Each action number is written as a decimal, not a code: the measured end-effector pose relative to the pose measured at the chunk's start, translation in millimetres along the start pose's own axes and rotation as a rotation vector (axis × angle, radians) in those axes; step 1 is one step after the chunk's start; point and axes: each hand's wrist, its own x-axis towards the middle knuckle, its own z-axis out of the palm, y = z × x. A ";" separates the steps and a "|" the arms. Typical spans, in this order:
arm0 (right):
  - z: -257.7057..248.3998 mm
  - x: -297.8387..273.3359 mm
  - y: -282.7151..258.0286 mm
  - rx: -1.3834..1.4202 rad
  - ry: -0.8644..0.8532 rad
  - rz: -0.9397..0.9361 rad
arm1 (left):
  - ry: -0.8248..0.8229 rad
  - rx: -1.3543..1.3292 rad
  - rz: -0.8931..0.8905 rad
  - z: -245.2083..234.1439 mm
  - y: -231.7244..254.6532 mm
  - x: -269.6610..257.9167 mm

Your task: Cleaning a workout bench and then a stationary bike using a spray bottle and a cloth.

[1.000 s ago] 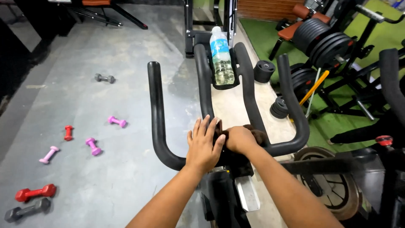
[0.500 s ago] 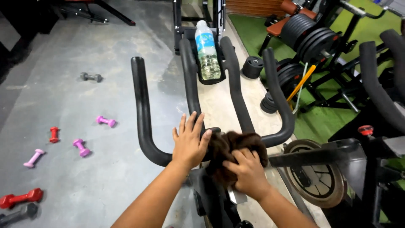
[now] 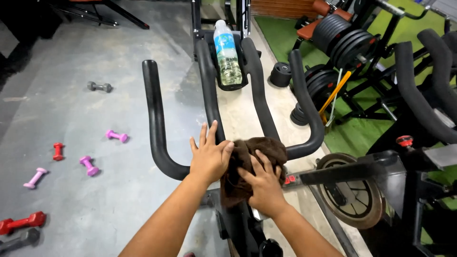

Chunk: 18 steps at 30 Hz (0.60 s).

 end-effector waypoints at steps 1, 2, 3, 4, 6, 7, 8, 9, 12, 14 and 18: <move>9.8 -3.8 7.3 0.026 -0.030 -0.011 | -0.010 -0.017 -0.003 -0.9 0.5 -0.6; 20.2 -4.9 15.5 0.052 -0.055 -0.027 | -0.014 -0.032 -0.007 -3.1 0.6 0.8; 27.8 -13.4 36.3 0.050 -0.051 -0.029 | -0.010 -0.031 -0.004 -1.3 -0.4 3.4; 35.2 -25.9 54.8 0.135 0.015 -0.030 | 0.000 -0.021 0.021 1.7 -1.7 1.7; 40.6 -37.3 83.4 0.218 0.088 -0.030 | 0.013 -0.008 0.053 3.5 -1.8 0.5; 38.3 -36.1 93.3 0.110 0.051 0.086 | 0.007 -0.011 0.052 1.9 -0.5 0.8; 35.7 -33.6 103.5 0.003 0.015 0.195 | 0.008 -0.015 0.047 -0.5 0.7 0.5; 17.9 -13.0 103.8 0.003 0.023 0.189 | 0.016 -0.012 0.050 -5.9 4.9 1.7; -22.8 43.4 107.4 0.004 -0.023 0.594 | -0.090 0.050 -0.041 -10.4 12.0 6.9; -32.6 80.7 113.6 0.111 0.345 0.328 | -0.069 0.053 -0.083 -1.9 8.6 14.4; 9.3 150.1 118.2 0.005 0.263 0.307 | 0.086 -0.026 -0.061 16.5 3.6 41.6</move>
